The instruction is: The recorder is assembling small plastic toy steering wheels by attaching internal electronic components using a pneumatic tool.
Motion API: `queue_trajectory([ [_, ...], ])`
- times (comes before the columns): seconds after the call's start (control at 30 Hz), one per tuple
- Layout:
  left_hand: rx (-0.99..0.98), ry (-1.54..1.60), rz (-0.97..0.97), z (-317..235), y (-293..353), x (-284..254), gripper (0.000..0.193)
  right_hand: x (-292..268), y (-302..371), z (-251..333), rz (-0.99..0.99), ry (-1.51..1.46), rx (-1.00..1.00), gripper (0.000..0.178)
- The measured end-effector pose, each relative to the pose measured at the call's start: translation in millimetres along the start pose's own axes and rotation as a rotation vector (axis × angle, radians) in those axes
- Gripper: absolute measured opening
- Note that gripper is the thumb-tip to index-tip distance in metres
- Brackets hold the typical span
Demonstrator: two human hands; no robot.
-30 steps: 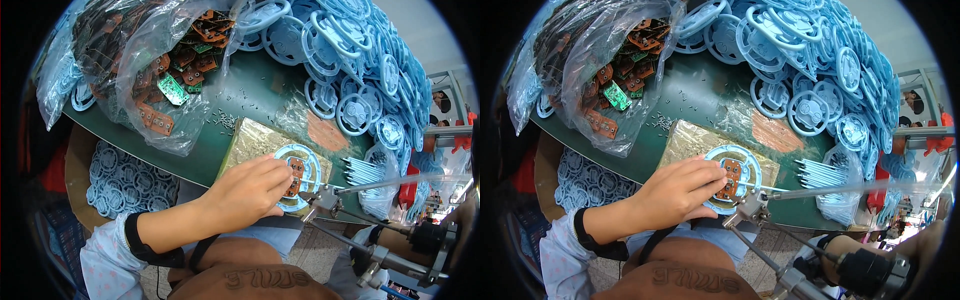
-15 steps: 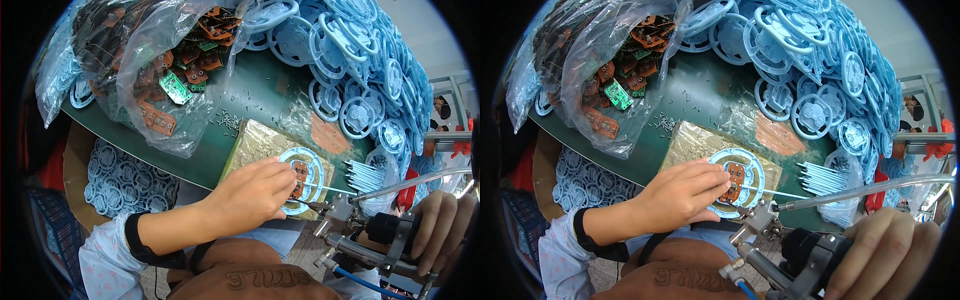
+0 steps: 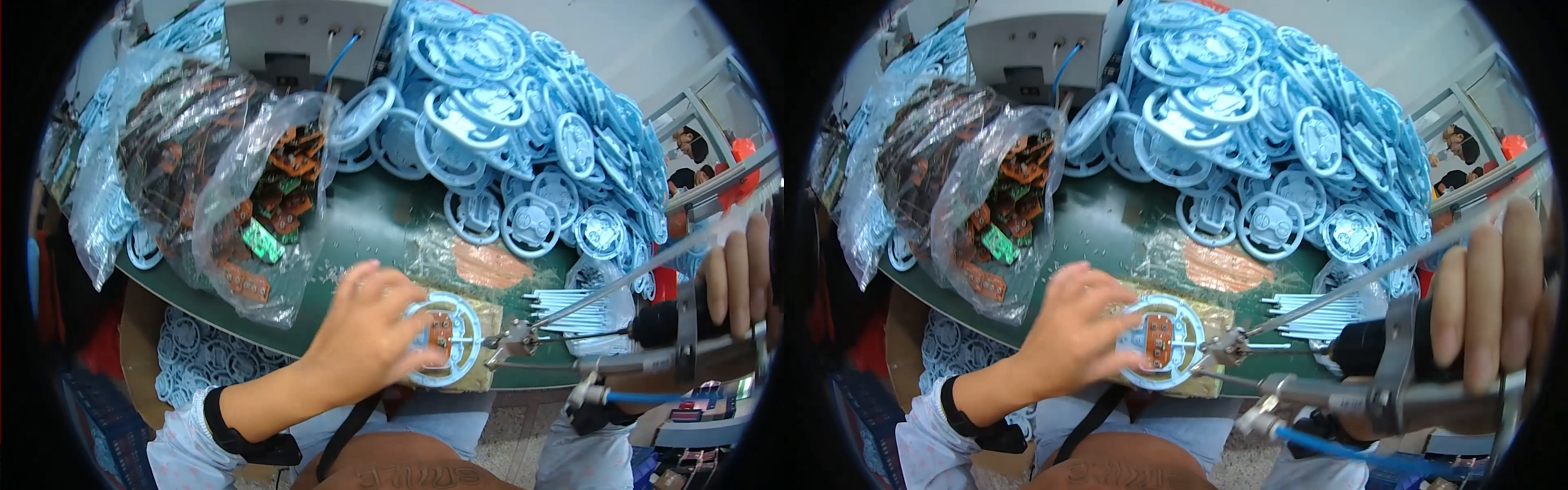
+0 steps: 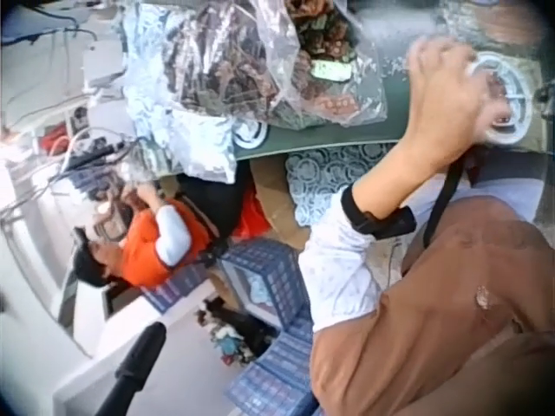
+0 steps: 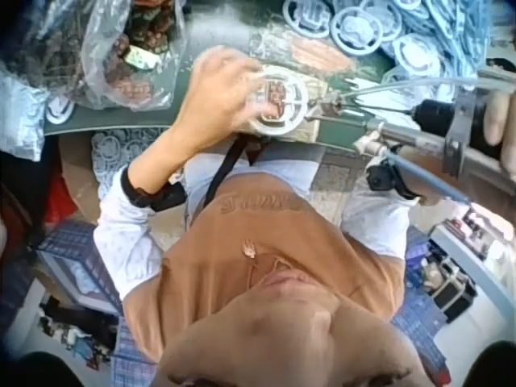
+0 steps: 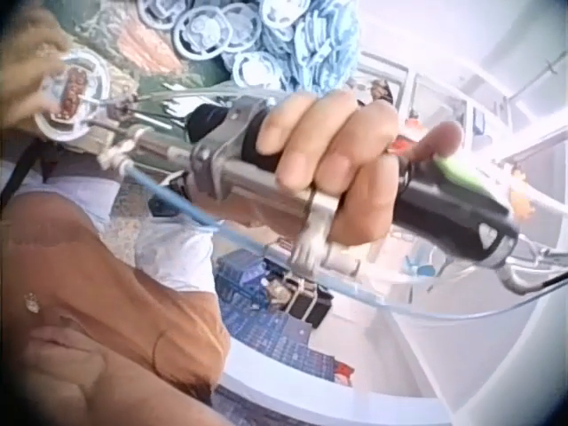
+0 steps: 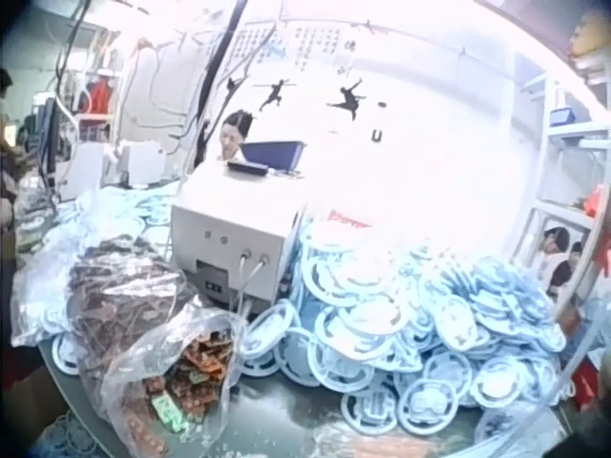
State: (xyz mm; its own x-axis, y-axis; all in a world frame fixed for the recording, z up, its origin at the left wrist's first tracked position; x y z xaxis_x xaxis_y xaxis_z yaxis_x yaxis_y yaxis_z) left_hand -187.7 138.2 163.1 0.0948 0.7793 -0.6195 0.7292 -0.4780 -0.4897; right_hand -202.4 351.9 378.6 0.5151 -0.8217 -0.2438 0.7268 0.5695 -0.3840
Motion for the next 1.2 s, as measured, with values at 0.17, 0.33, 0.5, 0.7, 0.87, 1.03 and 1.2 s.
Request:
queue_trajectory([
  [0.17,0.021,-0.301,-0.509,31,-79,-28,0.027,-66,8,-35,-0.338,0.089,-0.007,0.013],
  [0.33,0.135,-0.59,-0.516,63,-134,-10,0.028,-53,-6,-51,-0.705,0.369,-0.138,0.055],
  [0.5,0.257,-0.625,-0.569,61,-139,-34,0.014,-59,-4,-64,-0.823,0.449,-0.113,0.058],
  [0.7,-0.214,0.782,-0.66,78,-82,-42,0.018,-76,-4,-66,-0.821,0.558,-0.068,0.058],
  [0.87,-0.288,1.011,-0.524,66,-21,-25,0.023,-88,-3,-57,-0.704,0.744,-0.025,0.063],
  [1.03,-0.258,1.142,-0.457,30,1,-13,0.024,-28,66,-46,-0.673,1.095,-0.062,0.036],
  [1.2,-0.273,1.153,-0.407,10,7,-6,0.023,84,36,-116,-0.036,1.102,-0.027,0.059],
])
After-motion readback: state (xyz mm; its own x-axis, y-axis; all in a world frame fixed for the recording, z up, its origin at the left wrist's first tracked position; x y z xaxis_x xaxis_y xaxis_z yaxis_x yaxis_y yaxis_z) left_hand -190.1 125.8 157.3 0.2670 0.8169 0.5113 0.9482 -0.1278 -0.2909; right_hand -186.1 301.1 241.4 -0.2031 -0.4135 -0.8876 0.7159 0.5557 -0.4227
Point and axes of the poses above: each hand's wrist, its own y-axis away from the middle knuckle, its own x-axis out of the palm, z = x × y, the point moved 5 cm from there along -y, towards the middle knuckle, and after that the axes turned 9 degrees about y, right-handed, at the moved point
